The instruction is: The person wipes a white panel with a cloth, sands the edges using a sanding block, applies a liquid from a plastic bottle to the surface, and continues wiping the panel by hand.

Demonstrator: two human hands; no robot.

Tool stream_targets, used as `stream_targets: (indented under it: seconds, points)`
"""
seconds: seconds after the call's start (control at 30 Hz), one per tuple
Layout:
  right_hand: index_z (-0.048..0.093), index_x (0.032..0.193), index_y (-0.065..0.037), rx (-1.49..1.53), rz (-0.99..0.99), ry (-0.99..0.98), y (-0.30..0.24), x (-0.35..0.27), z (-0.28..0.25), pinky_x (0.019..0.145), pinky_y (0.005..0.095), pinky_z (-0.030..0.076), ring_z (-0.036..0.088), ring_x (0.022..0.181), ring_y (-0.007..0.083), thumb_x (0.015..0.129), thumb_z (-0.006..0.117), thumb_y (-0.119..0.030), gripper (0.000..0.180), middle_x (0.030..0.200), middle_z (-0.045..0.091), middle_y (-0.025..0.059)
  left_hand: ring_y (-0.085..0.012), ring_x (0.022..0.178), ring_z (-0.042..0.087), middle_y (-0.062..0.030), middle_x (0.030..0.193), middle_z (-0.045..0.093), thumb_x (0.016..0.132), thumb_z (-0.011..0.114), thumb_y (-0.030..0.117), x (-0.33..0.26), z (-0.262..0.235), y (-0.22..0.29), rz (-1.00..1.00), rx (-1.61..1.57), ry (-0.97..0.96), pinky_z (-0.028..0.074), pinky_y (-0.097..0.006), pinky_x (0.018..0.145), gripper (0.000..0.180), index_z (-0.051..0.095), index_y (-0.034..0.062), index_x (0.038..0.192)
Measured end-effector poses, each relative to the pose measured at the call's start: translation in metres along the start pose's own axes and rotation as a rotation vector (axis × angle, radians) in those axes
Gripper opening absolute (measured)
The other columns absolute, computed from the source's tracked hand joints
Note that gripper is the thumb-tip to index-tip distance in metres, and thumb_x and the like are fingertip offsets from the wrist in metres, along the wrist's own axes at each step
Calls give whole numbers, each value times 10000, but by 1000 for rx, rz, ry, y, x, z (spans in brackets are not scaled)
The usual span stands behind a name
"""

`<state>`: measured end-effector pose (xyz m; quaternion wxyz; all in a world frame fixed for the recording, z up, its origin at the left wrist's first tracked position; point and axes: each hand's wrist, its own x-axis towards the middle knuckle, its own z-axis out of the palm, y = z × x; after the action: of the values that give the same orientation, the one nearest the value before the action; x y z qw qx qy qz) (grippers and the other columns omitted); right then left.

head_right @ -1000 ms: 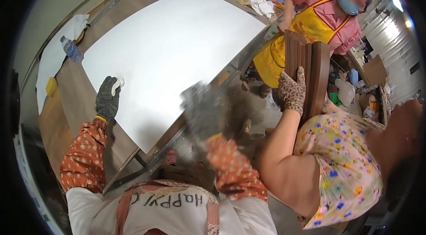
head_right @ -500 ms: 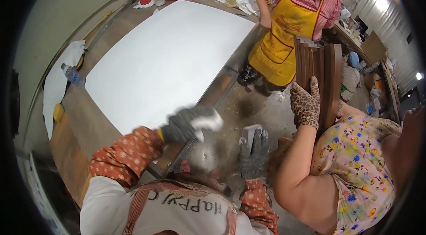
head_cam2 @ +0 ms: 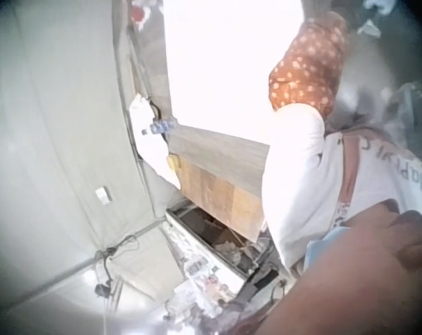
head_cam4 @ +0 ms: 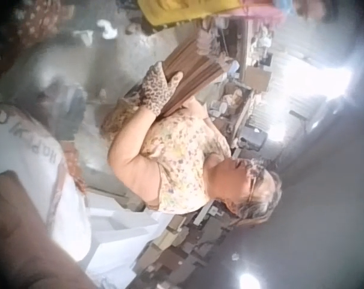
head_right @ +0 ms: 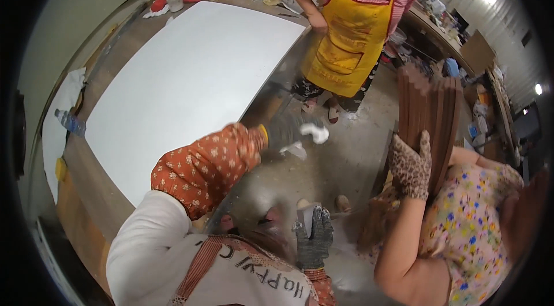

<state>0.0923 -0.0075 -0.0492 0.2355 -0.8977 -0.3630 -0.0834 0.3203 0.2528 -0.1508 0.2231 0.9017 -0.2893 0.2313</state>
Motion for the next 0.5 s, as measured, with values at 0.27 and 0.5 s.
stream_targets:
  seconds: [0.27, 0.5]
  points:
    - [430, 1291, -7, 2169, 894, 120, 226, 145, -154, 907, 281, 456, 515, 1008, 185, 1014, 388, -384, 469, 1180, 511, 135, -151, 717, 574, -69, 888, 625, 899, 574, 247, -54, -155, -146, -1179, -976, 585, 501, -290, 706, 215, 604, 63, 1007]
    - [469, 1278, -33, 2025, 901, 42, 124, 78, -25, 966, 381, 415, 521, 1049, 213, 986, 428, -384, 459, 1205, 520, 131, -263, 963, 616, -118, 995, 656, 884, 567, 128, 43, -30, -112, -218, -210, 350, 474, -351, 882, 169, 646, 73, 1023]
